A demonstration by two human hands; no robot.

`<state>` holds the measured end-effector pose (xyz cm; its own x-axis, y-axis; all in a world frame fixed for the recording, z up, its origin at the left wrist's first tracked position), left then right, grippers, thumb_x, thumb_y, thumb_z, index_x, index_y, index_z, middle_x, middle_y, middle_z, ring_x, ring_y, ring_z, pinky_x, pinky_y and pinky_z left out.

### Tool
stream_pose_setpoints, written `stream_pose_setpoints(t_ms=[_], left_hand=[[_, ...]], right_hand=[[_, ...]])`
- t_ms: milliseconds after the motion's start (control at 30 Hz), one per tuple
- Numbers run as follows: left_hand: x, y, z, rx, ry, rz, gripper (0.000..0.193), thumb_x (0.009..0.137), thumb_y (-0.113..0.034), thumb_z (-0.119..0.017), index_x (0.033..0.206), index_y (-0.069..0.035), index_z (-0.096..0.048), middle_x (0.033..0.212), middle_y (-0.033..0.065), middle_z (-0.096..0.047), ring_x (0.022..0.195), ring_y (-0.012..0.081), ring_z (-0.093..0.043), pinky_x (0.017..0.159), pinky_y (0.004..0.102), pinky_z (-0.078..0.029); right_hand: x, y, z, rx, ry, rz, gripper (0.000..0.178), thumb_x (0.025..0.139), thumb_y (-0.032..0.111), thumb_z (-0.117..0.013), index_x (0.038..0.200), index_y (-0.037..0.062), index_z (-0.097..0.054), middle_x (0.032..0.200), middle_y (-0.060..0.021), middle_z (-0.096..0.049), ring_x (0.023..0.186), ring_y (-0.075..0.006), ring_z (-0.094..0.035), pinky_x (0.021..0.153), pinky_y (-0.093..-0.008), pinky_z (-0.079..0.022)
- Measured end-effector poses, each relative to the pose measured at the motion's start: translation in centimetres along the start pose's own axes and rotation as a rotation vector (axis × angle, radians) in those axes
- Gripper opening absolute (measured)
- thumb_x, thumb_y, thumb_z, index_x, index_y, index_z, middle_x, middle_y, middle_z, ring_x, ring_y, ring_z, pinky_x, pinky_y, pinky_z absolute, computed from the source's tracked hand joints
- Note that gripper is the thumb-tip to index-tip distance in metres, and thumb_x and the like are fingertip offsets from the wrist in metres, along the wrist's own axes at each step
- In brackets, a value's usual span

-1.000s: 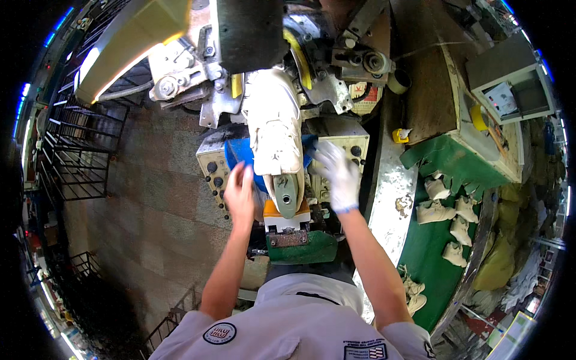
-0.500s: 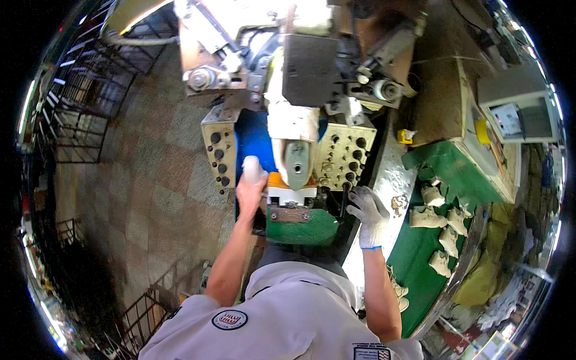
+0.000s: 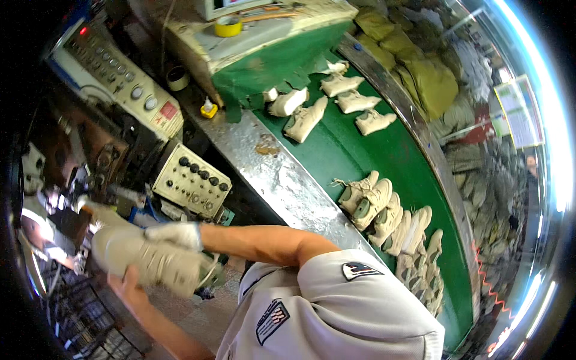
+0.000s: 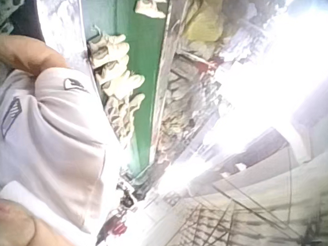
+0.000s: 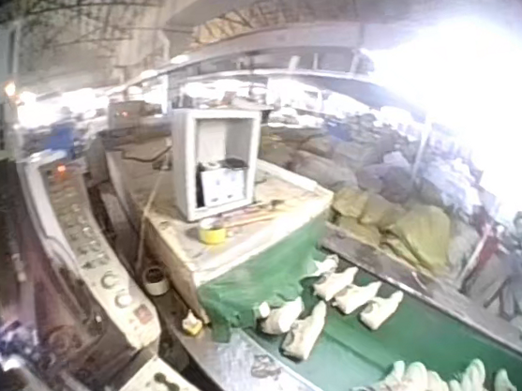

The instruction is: The person picks up shoe uppers from a conveyor belt, positions them onto a toe-lasting machine, aligns the material for shaping, and operates the machine's control panel to process the shoes.

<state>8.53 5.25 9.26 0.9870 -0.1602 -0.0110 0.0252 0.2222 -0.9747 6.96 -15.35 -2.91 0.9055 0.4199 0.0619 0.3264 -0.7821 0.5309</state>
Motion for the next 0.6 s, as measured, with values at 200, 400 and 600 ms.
stream_pose_setpoints(t_ms=[200,400,600], left_hand=[[1.4,0.0,-2.6,0.379,-0.485,-0.172,0.051,0.104,-0.028,-0.062,0.142,0.006,-0.054,0.130,0.0182,-0.067,0.117,0.0257,-0.063,0.102,0.0393,-0.050],[4.4,8.6,2.1,0.341,-0.482,0.251,0.070,0.095,-0.030,-0.075,0.147,0.007,-0.047,0.130,0.0159,-0.065,0.114,0.0248,-0.061,0.100,0.0372,-0.048],[7.6,9.2,-2.9,0.438,-0.528,0.153,0.051,0.083,-0.027,-0.085,0.115,0.008,-0.068,0.110,0.0156,-0.071,0.094,0.0253,-0.063,0.084,0.0409,-0.051]], right_hand=[[-26.7,13.5,13.8,0.192,-0.857,0.003,0.041,0.101,0.027,-0.063,0.131,0.0002,-0.066,0.109,-0.0119,-0.074,0.097,-0.0191,-0.071,0.090,-0.0295,-0.059],[-47.9,22.9,24.9,-1.161,-1.658,-0.824,0.091,0.078,0.064,-0.077,0.131,-0.0093,-0.062,0.111,-0.0235,-0.074,0.100,-0.0334,-0.072,0.090,-0.0399,-0.054],[-41.3,25.1,47.4,-1.069,-1.818,-0.246,0.095,0.079,0.067,-0.074,0.136,-0.0064,-0.058,0.128,-0.0278,-0.067,0.118,-0.0397,-0.065,0.102,-0.0418,-0.050]])
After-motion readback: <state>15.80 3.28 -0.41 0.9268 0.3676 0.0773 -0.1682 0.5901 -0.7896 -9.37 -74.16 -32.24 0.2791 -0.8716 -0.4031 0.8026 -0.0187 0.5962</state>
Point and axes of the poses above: each hand's wrist, its own x-axis towards the middle knuckle, its own z-axis out of the back of the hand, y = z × x, the point moved 2 cm from there along x, towards the middle knuckle
